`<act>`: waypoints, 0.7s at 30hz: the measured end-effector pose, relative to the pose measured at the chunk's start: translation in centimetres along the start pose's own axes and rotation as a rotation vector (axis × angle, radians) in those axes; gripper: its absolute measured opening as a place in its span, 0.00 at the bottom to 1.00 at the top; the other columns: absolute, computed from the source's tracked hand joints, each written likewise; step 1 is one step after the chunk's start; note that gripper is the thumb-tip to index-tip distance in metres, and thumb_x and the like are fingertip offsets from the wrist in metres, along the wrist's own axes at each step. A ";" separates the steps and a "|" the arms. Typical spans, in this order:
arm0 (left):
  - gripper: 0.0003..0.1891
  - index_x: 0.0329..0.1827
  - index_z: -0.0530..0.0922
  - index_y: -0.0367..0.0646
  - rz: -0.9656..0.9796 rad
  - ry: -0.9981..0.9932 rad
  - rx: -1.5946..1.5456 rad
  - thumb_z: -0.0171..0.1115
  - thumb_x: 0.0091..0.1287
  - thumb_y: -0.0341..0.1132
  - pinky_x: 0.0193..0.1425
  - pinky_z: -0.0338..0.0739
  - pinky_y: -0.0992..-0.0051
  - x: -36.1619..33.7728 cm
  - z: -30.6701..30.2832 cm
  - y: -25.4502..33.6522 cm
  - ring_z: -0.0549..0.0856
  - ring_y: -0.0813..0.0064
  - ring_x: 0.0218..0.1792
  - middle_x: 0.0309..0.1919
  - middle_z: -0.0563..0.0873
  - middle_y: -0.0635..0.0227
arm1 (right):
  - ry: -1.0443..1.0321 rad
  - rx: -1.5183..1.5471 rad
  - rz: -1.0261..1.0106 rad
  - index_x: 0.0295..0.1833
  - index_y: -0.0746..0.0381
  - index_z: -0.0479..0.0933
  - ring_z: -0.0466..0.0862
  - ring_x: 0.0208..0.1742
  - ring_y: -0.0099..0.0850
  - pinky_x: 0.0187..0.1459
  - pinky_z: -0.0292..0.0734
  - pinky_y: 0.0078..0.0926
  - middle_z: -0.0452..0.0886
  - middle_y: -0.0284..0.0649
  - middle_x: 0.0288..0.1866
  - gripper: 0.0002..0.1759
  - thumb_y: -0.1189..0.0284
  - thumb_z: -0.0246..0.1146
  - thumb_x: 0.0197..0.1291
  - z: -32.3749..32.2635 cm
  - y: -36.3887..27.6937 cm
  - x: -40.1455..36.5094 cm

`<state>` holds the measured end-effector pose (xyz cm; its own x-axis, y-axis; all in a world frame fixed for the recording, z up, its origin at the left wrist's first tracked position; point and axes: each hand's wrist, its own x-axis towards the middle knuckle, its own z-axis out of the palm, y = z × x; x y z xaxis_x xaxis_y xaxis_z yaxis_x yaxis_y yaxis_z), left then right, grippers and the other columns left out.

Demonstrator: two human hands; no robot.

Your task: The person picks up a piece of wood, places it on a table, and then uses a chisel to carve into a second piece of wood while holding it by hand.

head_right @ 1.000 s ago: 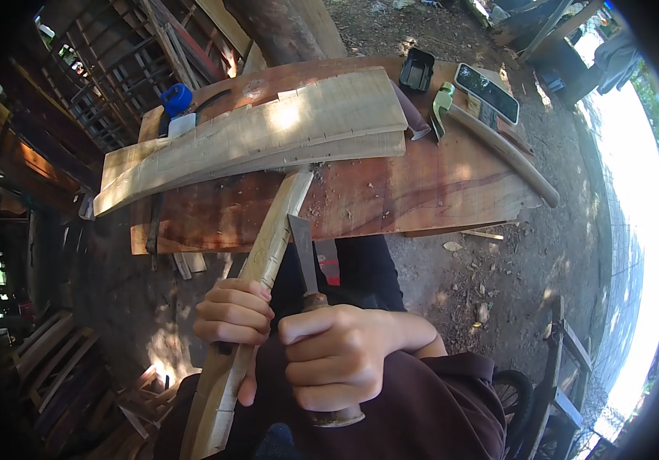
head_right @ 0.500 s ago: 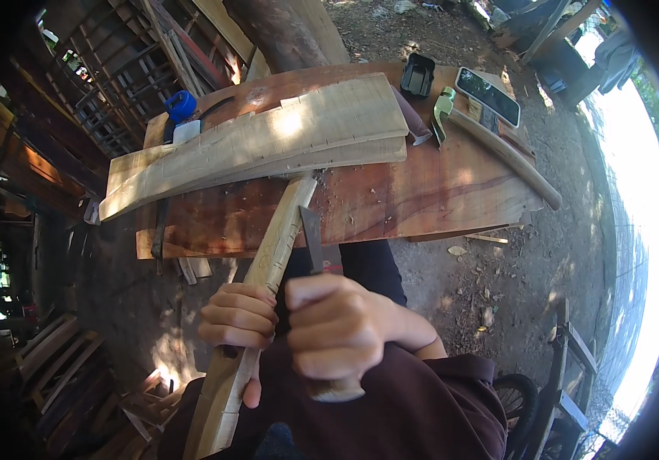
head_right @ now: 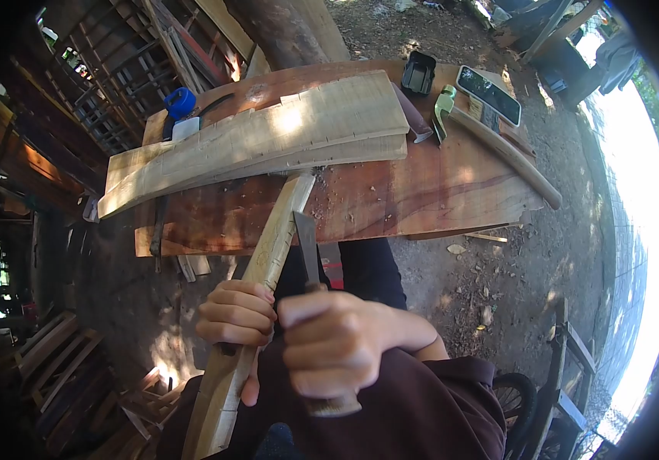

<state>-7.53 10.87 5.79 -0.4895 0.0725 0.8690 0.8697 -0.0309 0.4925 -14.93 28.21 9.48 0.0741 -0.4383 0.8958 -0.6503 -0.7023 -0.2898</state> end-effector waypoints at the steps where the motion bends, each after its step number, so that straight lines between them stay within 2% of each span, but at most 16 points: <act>1: 0.33 0.27 0.79 0.38 -0.002 -0.004 0.007 0.75 0.52 0.66 0.40 0.85 0.61 0.0 0.0 0.0 0.85 0.65 0.24 0.22 0.83 0.63 | 0.008 -0.009 0.075 0.24 0.63 0.74 0.71 0.15 0.28 0.26 0.65 0.30 0.68 0.33 0.17 0.11 0.76 0.65 0.58 0.0 0.7 -0.3; 4: 0.33 0.27 0.79 0.38 0.003 -0.023 0.014 0.76 0.52 0.65 0.40 0.85 0.61 0.1 -0.2 0.0 0.85 0.65 0.24 0.22 0.83 0.63 | 0.099 -0.058 0.165 0.22 0.61 0.71 0.70 0.14 0.29 0.26 0.63 0.29 0.67 0.32 0.16 0.12 0.77 0.68 0.53 -0.5 1.1 -0.7; 7: 0.33 0.27 0.79 0.38 0.005 -0.023 0.014 0.75 0.52 0.65 0.40 0.86 0.61 0.1 -0.2 0.0 0.85 0.65 0.24 0.21 0.83 0.63 | 0.191 -0.026 0.002 0.21 0.62 0.71 0.74 0.14 0.29 0.25 0.62 0.28 0.70 0.34 0.16 0.14 0.76 0.66 0.57 0.1 0.7 -0.9; 10: 0.33 0.27 0.79 0.38 0.006 -0.025 0.003 0.75 0.52 0.65 0.39 0.86 0.61 -0.1 -0.3 -0.1 0.85 0.65 0.24 0.21 0.83 0.63 | 0.136 -0.024 0.119 0.20 0.61 0.72 0.73 0.13 0.29 0.24 0.61 0.28 0.70 0.33 0.15 0.16 0.74 0.67 0.58 -0.3 1.8 -0.6; 11: 0.33 0.27 0.79 0.39 0.018 -0.043 0.002 0.75 0.52 0.65 0.39 0.86 0.61 0.0 -0.3 -0.2 0.85 0.65 0.24 0.21 0.83 0.63 | 0.136 -0.028 0.120 0.20 0.61 0.72 0.73 0.13 0.29 0.24 0.61 0.28 0.70 0.33 0.15 0.16 0.74 0.67 0.58 -0.4 1.7 -0.8; 13: 0.33 0.27 0.79 0.39 0.006 -0.049 0.010 0.75 0.52 0.65 0.38 0.86 0.61 0.2 -0.3 0.0 0.85 0.64 0.24 0.21 0.83 0.63 | 0.179 -0.005 0.081 0.23 0.61 0.71 0.66 0.15 0.29 0.25 0.61 0.29 0.62 0.30 0.17 0.14 0.72 0.64 0.59 -0.6 1.8 -1.3; 18: 0.33 0.27 0.79 0.39 0.012 -0.046 0.014 0.75 0.52 0.65 0.37 0.86 0.61 0.1 -0.3 -0.1 0.85 0.64 0.24 0.21 0.83 0.63 | 0.170 -0.059 0.147 0.22 0.61 0.70 0.66 0.15 0.29 0.25 0.59 0.28 0.62 0.30 0.17 0.18 0.68 0.64 0.63 -0.1 2.6 -1.3; 20: 0.36 0.27 0.78 0.42 0.012 -0.102 0.051 0.70 0.52 0.73 0.40 0.85 0.66 0.3 -0.6 -0.2 0.85 0.68 0.25 0.22 0.83 0.68 | 0.183 -0.054 0.120 0.23 0.61 0.71 0.67 0.15 0.29 0.25 0.58 0.28 0.63 0.30 0.17 0.18 0.66 0.64 0.64 -0.5 2.3 -1.2; 21: 0.36 0.27 0.78 0.42 0.013 -0.105 0.051 0.70 0.52 0.73 0.40 0.85 0.66 0.4 -0.5 -0.1 0.85 0.68 0.25 0.22 0.83 0.68 | 0.197 -0.041 0.095 0.23 0.61 0.71 0.67 0.15 0.29 0.25 0.58 0.28 0.63 0.30 0.18 0.19 0.65 0.64 0.65 -0.6 2.2 -1.1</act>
<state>-7.83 10.39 6.11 -0.4712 0.1764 0.8642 0.8794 0.0178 0.4758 -16.88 27.50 8.07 -0.1355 -0.3804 0.9148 -0.6775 -0.6381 -0.3657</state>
